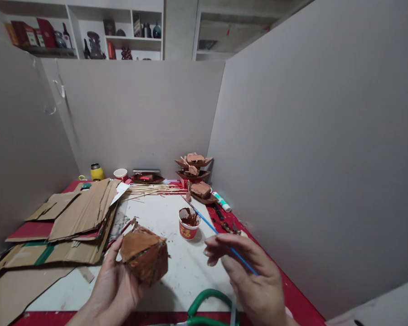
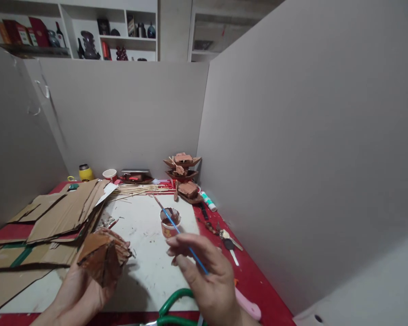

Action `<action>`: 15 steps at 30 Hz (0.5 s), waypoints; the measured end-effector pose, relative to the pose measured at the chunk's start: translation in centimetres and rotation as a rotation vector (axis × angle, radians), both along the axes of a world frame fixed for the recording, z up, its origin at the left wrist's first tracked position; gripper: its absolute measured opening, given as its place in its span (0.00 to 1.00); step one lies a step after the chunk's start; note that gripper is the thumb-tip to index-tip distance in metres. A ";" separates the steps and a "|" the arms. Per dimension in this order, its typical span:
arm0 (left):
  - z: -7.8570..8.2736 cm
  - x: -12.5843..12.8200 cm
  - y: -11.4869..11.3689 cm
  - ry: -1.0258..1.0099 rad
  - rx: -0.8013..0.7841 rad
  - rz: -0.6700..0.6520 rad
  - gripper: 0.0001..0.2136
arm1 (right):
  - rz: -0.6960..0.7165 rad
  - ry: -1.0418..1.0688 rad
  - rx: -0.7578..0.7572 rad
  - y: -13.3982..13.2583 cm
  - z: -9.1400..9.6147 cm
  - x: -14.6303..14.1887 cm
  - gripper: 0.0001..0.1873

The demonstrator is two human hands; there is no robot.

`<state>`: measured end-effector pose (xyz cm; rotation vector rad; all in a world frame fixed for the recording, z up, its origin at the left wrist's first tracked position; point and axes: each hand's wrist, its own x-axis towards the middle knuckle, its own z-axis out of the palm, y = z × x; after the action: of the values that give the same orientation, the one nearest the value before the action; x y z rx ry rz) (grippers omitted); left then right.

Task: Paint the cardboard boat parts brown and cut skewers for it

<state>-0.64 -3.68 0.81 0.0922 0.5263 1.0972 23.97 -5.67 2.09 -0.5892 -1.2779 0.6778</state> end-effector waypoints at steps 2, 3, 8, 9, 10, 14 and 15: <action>0.3 0.0 0.0 0.015 0.007 0.007 0.23 | -0.047 -0.073 -0.012 -0.4 -0.5 -0.7 0.14; 0.5 0.0 0.1 0.040 0.018 0.014 0.26 | -0.070 -0.082 -0.022 -0.5 -0.7 -1.0 0.15; 1.3 -0.5 0.2 0.108 0.092 0.091 0.29 | -0.110 -0.050 -0.085 -0.2 -0.9 -2.1 0.14; 1.5 -0.6 0.2 0.109 0.110 0.114 0.27 | -0.117 -0.043 -0.099 0.0 -1.0 -2.1 0.13; 1.6 -0.7 0.2 0.111 0.134 0.132 0.26 | -0.130 -0.037 -0.111 0.2 -1.0 -2.1 0.12; 2.1 -1.1 0.1 0.155 0.236 0.228 0.21 | -0.237 0.056 -0.146 0.9 -0.2 -1.3 0.06; 2.3 -1.2 0.0 0.176 0.253 0.262 0.21 | -0.260 0.118 -0.128 0.8 0.1 -1.0 0.06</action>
<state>-1.81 -3.67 3.11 0.3512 0.5657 1.4171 22.99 -4.84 2.15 -0.7935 -1.0309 0.5715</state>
